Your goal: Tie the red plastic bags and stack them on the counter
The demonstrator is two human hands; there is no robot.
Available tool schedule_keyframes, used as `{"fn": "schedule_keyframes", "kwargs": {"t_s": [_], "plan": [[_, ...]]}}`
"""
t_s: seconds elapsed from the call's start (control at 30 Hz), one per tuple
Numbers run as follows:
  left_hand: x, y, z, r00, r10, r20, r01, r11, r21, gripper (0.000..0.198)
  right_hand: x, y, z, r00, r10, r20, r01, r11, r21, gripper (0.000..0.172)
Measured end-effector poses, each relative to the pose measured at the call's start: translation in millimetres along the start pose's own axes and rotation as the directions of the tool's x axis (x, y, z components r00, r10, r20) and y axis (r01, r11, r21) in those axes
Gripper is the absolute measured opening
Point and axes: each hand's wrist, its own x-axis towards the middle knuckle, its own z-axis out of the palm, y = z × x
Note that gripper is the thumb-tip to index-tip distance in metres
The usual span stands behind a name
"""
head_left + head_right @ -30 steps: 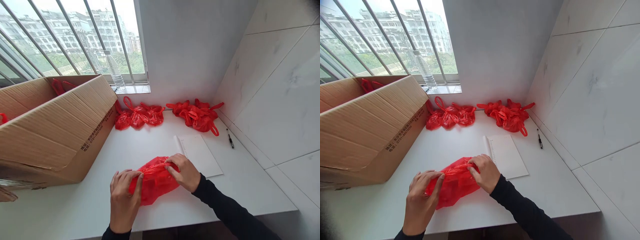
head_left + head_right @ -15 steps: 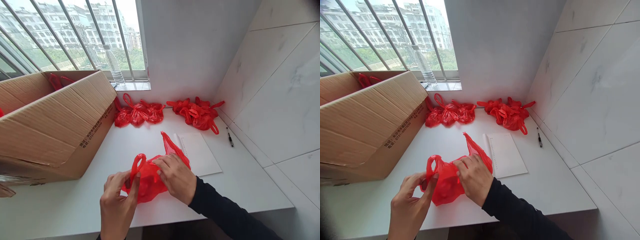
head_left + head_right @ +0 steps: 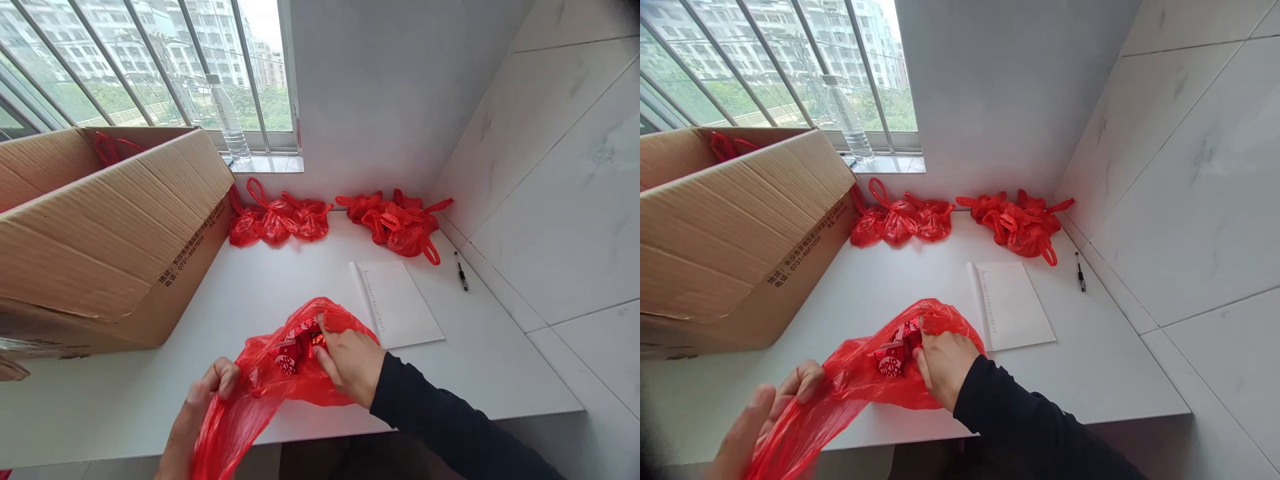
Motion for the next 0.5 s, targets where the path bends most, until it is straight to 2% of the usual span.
{"fn": "schedule_keyframes", "kwargs": {"t_s": [0.1, 0.17, 0.27, 0.33, 0.4, 0.5], "plan": [[-5, -5, -0.2, 0.988, -0.138, 0.076, 0.144, 0.986, -0.082, 0.045, 5, -3, -5, 0.998, 0.012, -0.06, -0.013, 1.0, -0.006, 0.042], [-7, -8, -2.1, 0.979, -0.177, 0.101, 0.186, 0.979, -0.079, 0.047, 8, -7, -9, 0.999, 0.02, -0.044, -0.021, 0.999, -0.036, 0.045], [-7, -8, -5.3, 0.966, -0.23, 0.116, 0.243, 0.964, -0.108, 0.074, 15, -15, -7, 0.998, -0.061, 0.02, 0.063, 0.995, -0.073, 0.035], [-5, -8, -6.7, 0.956, -0.273, 0.104, 0.287, 0.946, -0.151, 0.086, 22, -20, 2, 0.991, -0.133, 0.036, 0.134, 0.99, -0.05, 0.03], [-2, -9, -7.9, 0.95, -0.295, 0.097, 0.309, 0.93, -0.197, 0.083, 30, -24, 13, 0.991, -0.13, 0.042, 0.13, 0.991, -0.005, 0.027], [0, -12, -10.1, 0.949, -0.301, 0.097, 0.316, 0.917, -0.243, 0.068, 38, -26, 26, 0.994, -0.105, 0.031, 0.103, 0.993, 0.059, 0.015]]}}
